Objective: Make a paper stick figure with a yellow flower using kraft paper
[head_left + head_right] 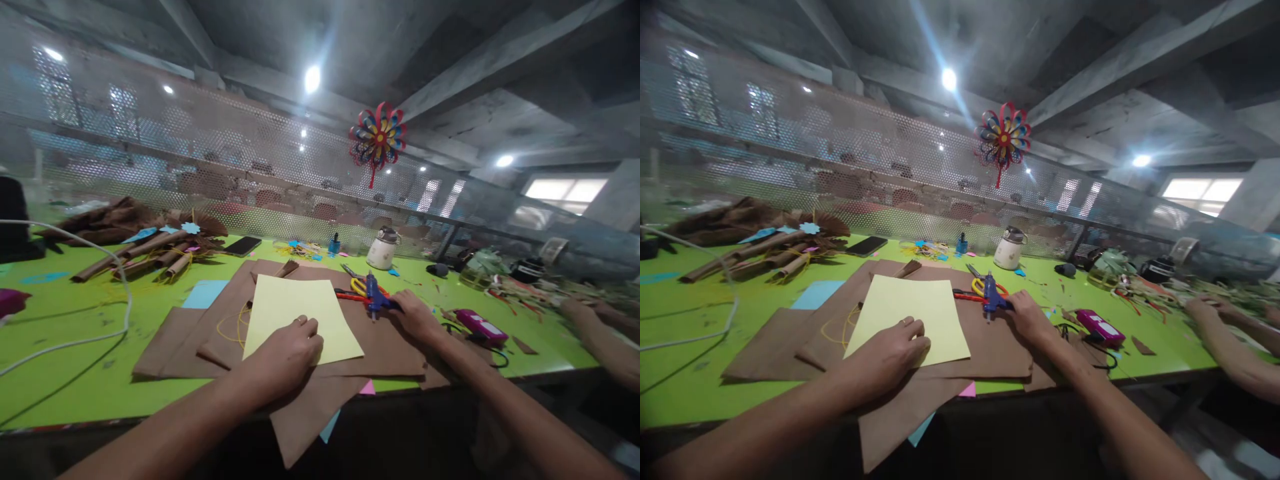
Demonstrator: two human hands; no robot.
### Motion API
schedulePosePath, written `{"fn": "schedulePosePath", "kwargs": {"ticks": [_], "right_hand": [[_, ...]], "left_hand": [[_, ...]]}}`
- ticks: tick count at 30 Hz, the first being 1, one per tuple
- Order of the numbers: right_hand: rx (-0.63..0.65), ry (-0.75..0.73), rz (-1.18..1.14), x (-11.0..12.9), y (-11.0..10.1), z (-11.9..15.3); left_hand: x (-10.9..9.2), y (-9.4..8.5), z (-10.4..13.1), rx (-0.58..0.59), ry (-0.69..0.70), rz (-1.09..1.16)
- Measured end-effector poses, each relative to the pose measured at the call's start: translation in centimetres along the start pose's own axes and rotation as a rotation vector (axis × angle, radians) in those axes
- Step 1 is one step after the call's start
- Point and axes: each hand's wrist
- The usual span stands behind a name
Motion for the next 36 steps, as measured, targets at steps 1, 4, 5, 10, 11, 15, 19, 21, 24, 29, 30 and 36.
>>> {"fn": "schedulePosePath", "kwargs": {"ticks": [1,4,5,10,11,15,19,21,24,29,30,36], "right_hand": [[0.011,0.008,-0.003,-1.0,-0.1,0.2],[0.095,0.039,-0.024,-4.0,0.1,-0.3],[0.126,0.046,-0.031,-4.8,0.3,-0.6],[0.158,0.098,-0.046,-7.2,1.2,-2.0],[0.133,0.099,-0.043,-7.0,1.2,-2.2],[-0.027,0.029,-0.017,-2.7,0.1,-3.5],[0.154,-0.100,-0.002,4.3,-0.3,-7.2],[0.274,-0.076,0.037,6.8,0.4,-9.3],[0.298,-0.017,0.026,8.5,1.9,-11.4],[0.248,0.072,-0.127,7.9,3.1,-12.2],[0.227,0.091,-0.178,7.6,3.0,-12.3],[0.053,0.201,-0.609,6.7,1.1,-12.8]], "left_hand": [[0.0,0.0,0.0,0.001,-0.003,0.000],[-0.1,-0.2,-0.1,0.011,-0.008,0.002],[-0.2,-0.3,-0.1,0.015,-0.010,0.003],[-0.3,-0.6,-0.2,0.041,-0.022,-0.005],[-0.3,-0.6,-0.2,0.041,-0.024,-0.007],[-0.3,-0.4,-0.3,0.035,-0.021,-0.002],[-0.4,-0.2,-0.2,0.026,-0.034,-0.014],[-0.4,-0.2,-0.2,0.020,-0.038,-0.025],[-0.3,-0.1,-0.1,0.010,-0.039,-0.027],[-0.3,0.0,0.0,-0.012,-0.044,-0.018],[-0.3,0.0,-0.1,-0.014,-0.043,-0.016],[-0.3,-0.1,-0.1,-0.005,-0.039,-0.009]]}}
Point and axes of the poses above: each hand's wrist, its own z-axis away from the middle knuckle, its own y-axis out of the palm, x = y × z, and after that the axes turned 1 degree about z, right-handed
